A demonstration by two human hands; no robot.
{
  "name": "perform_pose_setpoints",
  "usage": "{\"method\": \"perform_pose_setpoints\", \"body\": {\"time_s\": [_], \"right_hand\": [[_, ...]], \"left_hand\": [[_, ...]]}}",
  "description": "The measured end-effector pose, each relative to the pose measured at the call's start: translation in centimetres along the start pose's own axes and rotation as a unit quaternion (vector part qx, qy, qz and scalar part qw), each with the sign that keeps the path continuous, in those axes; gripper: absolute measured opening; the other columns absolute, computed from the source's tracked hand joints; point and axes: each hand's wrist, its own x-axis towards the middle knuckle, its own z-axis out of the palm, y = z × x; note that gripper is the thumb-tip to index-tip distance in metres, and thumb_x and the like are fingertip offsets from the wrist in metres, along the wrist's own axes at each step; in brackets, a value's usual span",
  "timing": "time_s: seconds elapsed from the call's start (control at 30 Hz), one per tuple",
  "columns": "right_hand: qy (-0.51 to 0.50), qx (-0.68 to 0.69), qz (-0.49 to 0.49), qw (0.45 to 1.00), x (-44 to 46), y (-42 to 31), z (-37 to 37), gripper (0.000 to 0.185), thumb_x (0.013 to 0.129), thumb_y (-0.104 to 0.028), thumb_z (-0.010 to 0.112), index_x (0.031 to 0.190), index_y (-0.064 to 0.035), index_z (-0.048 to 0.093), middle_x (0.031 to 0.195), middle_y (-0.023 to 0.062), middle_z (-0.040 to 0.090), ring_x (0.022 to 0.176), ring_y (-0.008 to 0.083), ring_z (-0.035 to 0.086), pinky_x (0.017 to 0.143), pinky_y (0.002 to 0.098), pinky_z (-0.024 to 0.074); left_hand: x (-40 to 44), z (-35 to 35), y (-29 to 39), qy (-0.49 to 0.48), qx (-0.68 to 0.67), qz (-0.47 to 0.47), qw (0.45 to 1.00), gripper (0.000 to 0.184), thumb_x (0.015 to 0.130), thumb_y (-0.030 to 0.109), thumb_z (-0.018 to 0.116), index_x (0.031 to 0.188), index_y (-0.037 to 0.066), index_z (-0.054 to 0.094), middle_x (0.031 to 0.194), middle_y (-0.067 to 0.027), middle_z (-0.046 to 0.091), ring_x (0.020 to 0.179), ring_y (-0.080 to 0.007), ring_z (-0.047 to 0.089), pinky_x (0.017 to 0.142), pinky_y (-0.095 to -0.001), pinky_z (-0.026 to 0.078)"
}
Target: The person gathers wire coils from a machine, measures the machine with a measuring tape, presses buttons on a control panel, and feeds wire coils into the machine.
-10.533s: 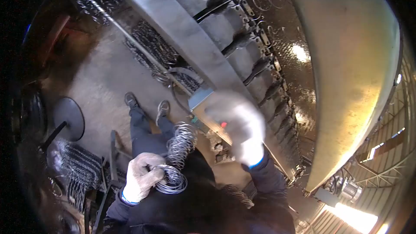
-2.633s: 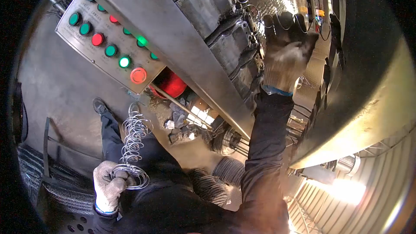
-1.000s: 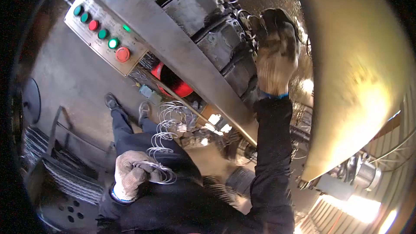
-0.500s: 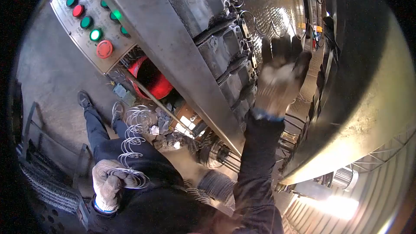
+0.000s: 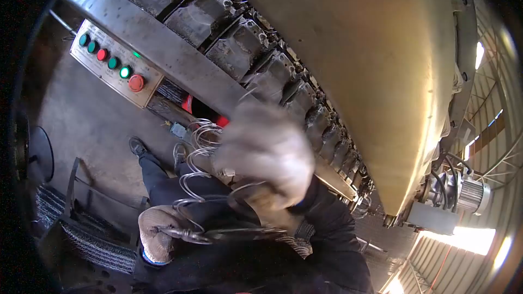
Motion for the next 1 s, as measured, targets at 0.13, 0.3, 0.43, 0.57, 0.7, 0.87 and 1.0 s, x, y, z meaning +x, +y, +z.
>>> {"method": "perform_pose_setpoints", "body": {"time_s": [0.13, 0.3, 0.43, 0.57, 0.7, 0.87, 1.0], "right_hand": [[0.24, -0.321, 0.189, 0.897, -5.7, 8.4, -5.3, 0.036, 0.108, -0.032, 0.053, 0.118, 0.0001, 0.066, 0.119, 0.0211, 0.068, 0.108, 0.0372, 0.068, 0.098, 0.0577, 0.0557], [0.509, 0.198, 0.26, 0.796, -3.6, 11.6, -9.9, 0.049, 0.109, -0.039, 0.057, 0.132, 0.0034, 0.057, 0.124, 0.0224, 0.066, 0.109, 0.037, 0.068, 0.095, 0.0605, 0.0587], [0.386, 0.254, 0.116, 0.879, -2.8, 10.1, -8.9, 0.052, 0.111, -0.042, 0.051, 0.131, 0.005, 0.059, 0.117, 0.0213, 0.07, 0.106, 0.0351, 0.07, 0.093, 0.058, 0.0597], [0.546, 0.107, 0.21, 0.804, -4.3, 12.2, -9.4, 0.045, 0.111, -0.038, 0.05, 0.131, 0.0006, 0.062, 0.118, 0.0211, 0.071, 0.107, 0.032, 0.07, 0.087, 0.0543, 0.0613], [0.403, -0.206, 0.249, 0.856, -3.3, 9.3, -8.3, 0.045, 0.112, -0.037, 0.048, 0.135, 0.0005, 0.059, 0.12, 0.0196, 0.071, 0.103, 0.0304, 0.071, 0.089, 0.0505, 0.0614], [0.331, -0.323, 0.254, 0.849, -6.7, 6.4, -6.7, 0.038, 0.108, -0.029, 0.054, 0.13, 0.0008, 0.06, 0.112, 0.0211, 0.071, 0.094, 0.0314, 0.072, 0.08, 0.0469, 0.0625], [0.387, -0.446, 0.325, 0.739, -13.4, 6.1, -3.4, 0.023, 0.102, -0.016, 0.059, 0.117, 0.0004, 0.065, 0.11, 0.0233, 0.071, 0.095, 0.0322, 0.072, 0.085, 0.0447, 0.0592]], "left_hand": [[0.0, 0.7, 0.1, 0.056, 0.007, 0.01, 0.998, 0.036, 0.083, 0.025, 0.076, 0.096, -0.008, 0.072, 0.09, -0.022, 0.073, 0.075, -0.0303, 0.07, 0.072, -0.0407, 0.056], [-0.8, 0.2, -1.3, 0.048, 0.027, 0.012, 0.998, 0.035, 0.094, 0.028, 0.075, 0.094, -0.006, 0.068, 0.084, -0.0216, 0.071, 0.073, -0.0312, 0.07, 0.073, -0.0432, 0.055], [-1.1, 0.3, -1.3, 0.067, 0.032, 0.004, 0.997, 0.031, 0.095, 0.024, 0.073, 0.094, -0.006, 0.068, 0.084, -0.0215, 0.071, 0.072, -0.0307, 0.07, 0.073, -0.0431, 0.055], [-1.3, 0.7, -0.7, 0.109, 0.053, -0.028, 0.992, 0.031, 0.072, 0.011, 0.06, 0.091, -0.007, 0.078, 0.086, -0.0161, 0.076, 0.07, -0.0197, 0.066, 0.063, -0.0306, 0.051], [-1.9, 1.0, -0.7, 0.133, 0.047, -0.058, 0.988, 0.027, 0.076, 0.006, 0.057, 0.088, -0.007, 0.076, 0.087, -0.0163, 0.076, 0.065, -0.0159, 0.063, 0.059, -0.0285, 0.049], [-2.1, 1.9, -1.4, 0.144, 0.058, -0.025, 0.988, 0.022, 0.086, 0.009, 0.06, 0.091, -0.007, 0.074, 0.087, -0.0163, 0.076, 0.066, -0.0158, 0.063, 0.06, -0.0284, 0.049], [-2.7, 2.4, -1.7, 0.153, 0.071, -0.004, 0.986, 0.024, 0.094, 0.017, 0.065, 0.095, -0.006, 0.072, 0.085, -0.0154, 0.076, 0.068, -0.0166, 0.065, 0.063, -0.0274, 0.05]]}}
